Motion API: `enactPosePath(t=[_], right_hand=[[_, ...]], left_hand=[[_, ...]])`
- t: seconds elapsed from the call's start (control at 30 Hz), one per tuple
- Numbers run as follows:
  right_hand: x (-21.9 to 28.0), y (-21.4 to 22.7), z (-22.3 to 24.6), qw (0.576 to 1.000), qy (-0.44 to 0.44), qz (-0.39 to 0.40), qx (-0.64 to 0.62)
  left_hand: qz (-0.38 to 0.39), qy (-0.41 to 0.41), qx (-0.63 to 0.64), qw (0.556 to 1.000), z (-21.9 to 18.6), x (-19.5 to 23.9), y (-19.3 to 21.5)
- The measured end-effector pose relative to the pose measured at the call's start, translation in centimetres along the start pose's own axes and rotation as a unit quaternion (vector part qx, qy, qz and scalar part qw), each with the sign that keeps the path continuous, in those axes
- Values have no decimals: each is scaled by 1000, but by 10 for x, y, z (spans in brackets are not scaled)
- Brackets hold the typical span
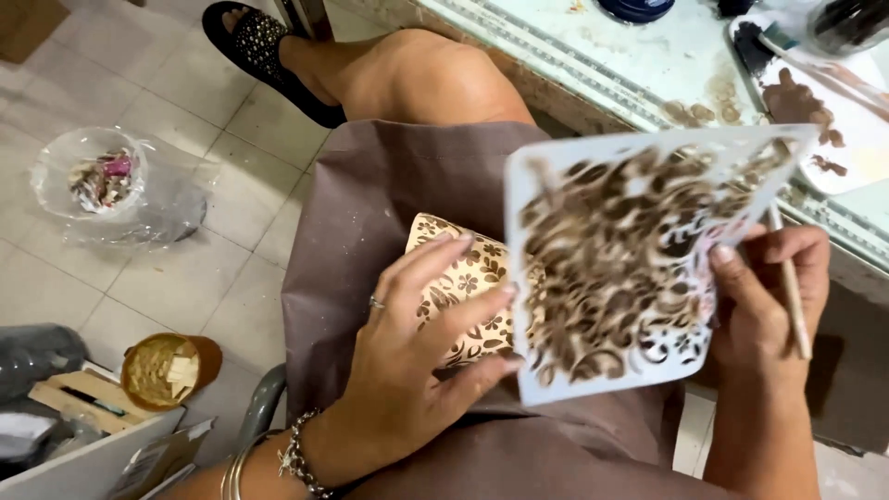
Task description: Applying a decorative pattern to a ceramic cup using a stencil and a stylus tool
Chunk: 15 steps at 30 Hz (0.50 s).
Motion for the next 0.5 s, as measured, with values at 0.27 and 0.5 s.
enactPosePath(t=[0.27,0.5], right_hand=[[-12,47,-12,977,-18,-189,98],[-23,67,-22,960,-86,-268,8]], left_hand=[[-59,137,12,989,1,-2,13],[43,351,11,935,8,-19,33]])
Point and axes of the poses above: each hand's wrist, its own x-axis away from the middle knuckle, its own y-axis out of the back of the hand, z = x × y, the point moved 1 cm from there along -x, towards the middle knuckle, and after that the axes turned 13 degrees about -z, right-handed, at the moved point
